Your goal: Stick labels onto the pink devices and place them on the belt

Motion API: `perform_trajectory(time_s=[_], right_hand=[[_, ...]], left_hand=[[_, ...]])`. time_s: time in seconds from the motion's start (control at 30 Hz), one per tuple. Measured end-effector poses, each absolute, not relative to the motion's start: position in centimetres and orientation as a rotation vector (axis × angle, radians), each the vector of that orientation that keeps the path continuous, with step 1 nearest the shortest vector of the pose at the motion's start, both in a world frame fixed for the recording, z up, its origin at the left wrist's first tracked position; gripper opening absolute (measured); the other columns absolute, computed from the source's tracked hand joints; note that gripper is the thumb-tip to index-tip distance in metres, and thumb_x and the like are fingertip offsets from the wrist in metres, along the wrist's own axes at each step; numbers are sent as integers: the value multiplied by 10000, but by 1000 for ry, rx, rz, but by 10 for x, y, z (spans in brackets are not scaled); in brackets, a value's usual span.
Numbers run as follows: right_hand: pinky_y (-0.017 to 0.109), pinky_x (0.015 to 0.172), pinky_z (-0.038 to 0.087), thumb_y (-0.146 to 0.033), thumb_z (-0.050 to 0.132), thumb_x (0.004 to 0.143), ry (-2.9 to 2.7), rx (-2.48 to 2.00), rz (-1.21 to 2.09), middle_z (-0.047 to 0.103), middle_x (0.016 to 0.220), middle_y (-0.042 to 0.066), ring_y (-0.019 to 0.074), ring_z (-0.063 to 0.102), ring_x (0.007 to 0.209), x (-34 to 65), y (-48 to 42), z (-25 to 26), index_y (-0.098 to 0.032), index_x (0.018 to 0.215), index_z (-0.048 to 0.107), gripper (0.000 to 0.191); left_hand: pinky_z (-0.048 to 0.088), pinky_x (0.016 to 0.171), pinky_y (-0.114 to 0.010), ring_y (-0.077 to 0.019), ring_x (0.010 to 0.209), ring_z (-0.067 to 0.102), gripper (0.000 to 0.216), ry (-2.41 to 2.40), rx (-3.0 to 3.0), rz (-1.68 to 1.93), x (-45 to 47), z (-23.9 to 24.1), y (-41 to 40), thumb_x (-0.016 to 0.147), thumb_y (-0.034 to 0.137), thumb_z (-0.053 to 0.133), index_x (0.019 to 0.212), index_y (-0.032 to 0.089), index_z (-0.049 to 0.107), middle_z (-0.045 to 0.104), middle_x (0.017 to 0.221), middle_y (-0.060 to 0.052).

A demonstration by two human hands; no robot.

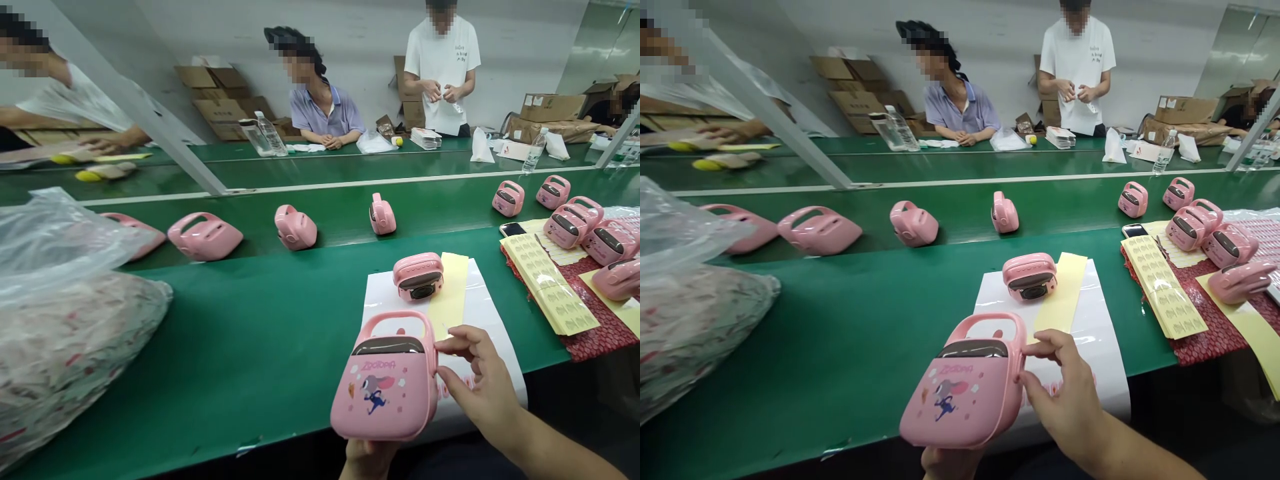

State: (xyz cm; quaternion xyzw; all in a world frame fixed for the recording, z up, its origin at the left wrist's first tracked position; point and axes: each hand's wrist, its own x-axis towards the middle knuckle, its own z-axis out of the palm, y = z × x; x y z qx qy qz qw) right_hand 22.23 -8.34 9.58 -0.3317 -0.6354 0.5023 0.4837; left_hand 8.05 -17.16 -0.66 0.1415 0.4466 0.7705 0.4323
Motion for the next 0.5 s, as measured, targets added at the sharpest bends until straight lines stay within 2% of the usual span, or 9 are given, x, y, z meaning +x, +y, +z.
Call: perform_trajectory(time_s=[0.13, 0.23, 0.27, 0.33, 0.4, 0.5], right_hand=[[315, 813, 526, -203, 622, 730, -1354, -835, 1504, 643, 880, 24, 164, 632, 910, 220, -78, 90, -247, 1041, 485, 343], [307, 754, 538, -229, 658, 698, -1251, -833, 1649, 626, 837, 19, 172, 627, 900, 216, -72, 83, -239, 1013, 490, 357], [302, 734, 540, -233, 668, 683, -1222, -835, 1666, 620, 823, 16, 172, 626, 888, 214, -70, 81, -236, 1003, 493, 365], [291, 690, 542, -239, 681, 654, -1169, -845, 1666, 605, 783, 5, 170, 624, 852, 212, -66, 77, -230, 983, 497, 377], [279, 654, 544, -238, 675, 638, -1143, -861, 1638, 594, 754, -2, 167, 625, 823, 210, -61, 74, -224, 970, 500, 376], [256, 606, 550, -206, 638, 646, -1199, -876, 1576, 590, 742, -7, 158, 633, 789, 211, -54, 72, -221, 974, 504, 354]], left_hand=[[491, 798, -552, -339, 902, 629, 629, 1060, 296, 1917, 79, -13, -162, 411, 600, 786, 965, 331, 657, 693, 963, -73], [486, 798, -563, -383, 970, 594, 810, 987, 313, 1883, 74, 4, -151, 266, 761, 699, 952, 330, 670, 693, 984, -60], [486, 797, -564, -400, 1012, 569, 872, 973, 305, 1860, 72, 13, -148, 245, 814, 644, 968, 328, 668, 689, 1004, -63], [484, 811, -559, -417, 1101, 509, 903, 991, 255, 1801, 68, 31, -144, 314, 857, 577, 1037, 322, 647, 674, 1062, -69], [491, 811, -553, -422, 1125, 489, 845, 1064, 183, 1747, 66, 47, -144, 393, 807, 617, 1077, 311, 633, 677, 1062, -67], [522, 793, -509, -414, 1085, 524, 752, 1195, 112, 1654, 66, 62, -143, 429, 589, 760, 1099, 273, 628, 696, 1011, -63]])
